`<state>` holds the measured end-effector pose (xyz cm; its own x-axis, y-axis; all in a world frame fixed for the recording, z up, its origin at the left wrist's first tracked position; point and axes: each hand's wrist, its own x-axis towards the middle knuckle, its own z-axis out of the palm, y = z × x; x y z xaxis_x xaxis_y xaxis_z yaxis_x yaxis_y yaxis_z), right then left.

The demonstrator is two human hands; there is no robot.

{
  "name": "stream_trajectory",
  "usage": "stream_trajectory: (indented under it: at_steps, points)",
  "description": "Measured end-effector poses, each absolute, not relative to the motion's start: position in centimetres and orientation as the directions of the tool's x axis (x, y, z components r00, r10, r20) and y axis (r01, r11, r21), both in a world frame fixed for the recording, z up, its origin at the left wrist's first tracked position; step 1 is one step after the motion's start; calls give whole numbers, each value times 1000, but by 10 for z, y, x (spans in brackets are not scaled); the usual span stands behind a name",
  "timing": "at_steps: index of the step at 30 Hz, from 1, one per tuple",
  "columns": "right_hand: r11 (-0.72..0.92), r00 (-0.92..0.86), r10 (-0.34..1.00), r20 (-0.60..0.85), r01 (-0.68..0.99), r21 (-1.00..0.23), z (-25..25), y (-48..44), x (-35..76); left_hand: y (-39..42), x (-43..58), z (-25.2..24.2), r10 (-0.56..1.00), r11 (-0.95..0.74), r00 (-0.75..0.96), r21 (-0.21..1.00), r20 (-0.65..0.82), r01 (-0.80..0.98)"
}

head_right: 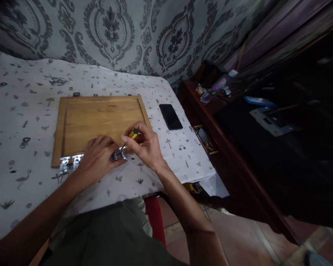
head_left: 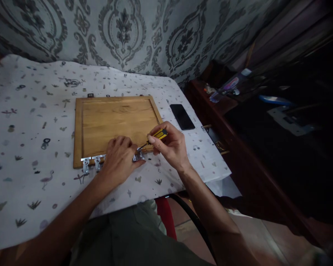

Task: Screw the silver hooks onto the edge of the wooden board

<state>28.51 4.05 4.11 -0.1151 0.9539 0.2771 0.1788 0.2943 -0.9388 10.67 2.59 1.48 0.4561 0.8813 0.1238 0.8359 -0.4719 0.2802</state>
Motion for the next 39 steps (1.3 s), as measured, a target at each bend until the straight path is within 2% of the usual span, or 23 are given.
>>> stream_trajectory:
  at_steps: [7,11,18,31,39]
  points:
    - [290,-301,919,254,81,-954,47,40,302,26,106,13,881,-472,452,263,136,841]
    - [272,-276,930,242,77,-959,47,38,303,26,106,13,877,-481,459,247,143,841]
    - [336,-199,934,296,219,-916,46,39,298,25,107,12,877,-481,455,267,155,835]
    - [521,-135,840,525,474,-710,37,37,286,25,106,13,878,-478,463,284,121,831]
    - [508,-91,822,562,561,-654,34,33,280,25,106,10,872,-490,466,287,150,823]
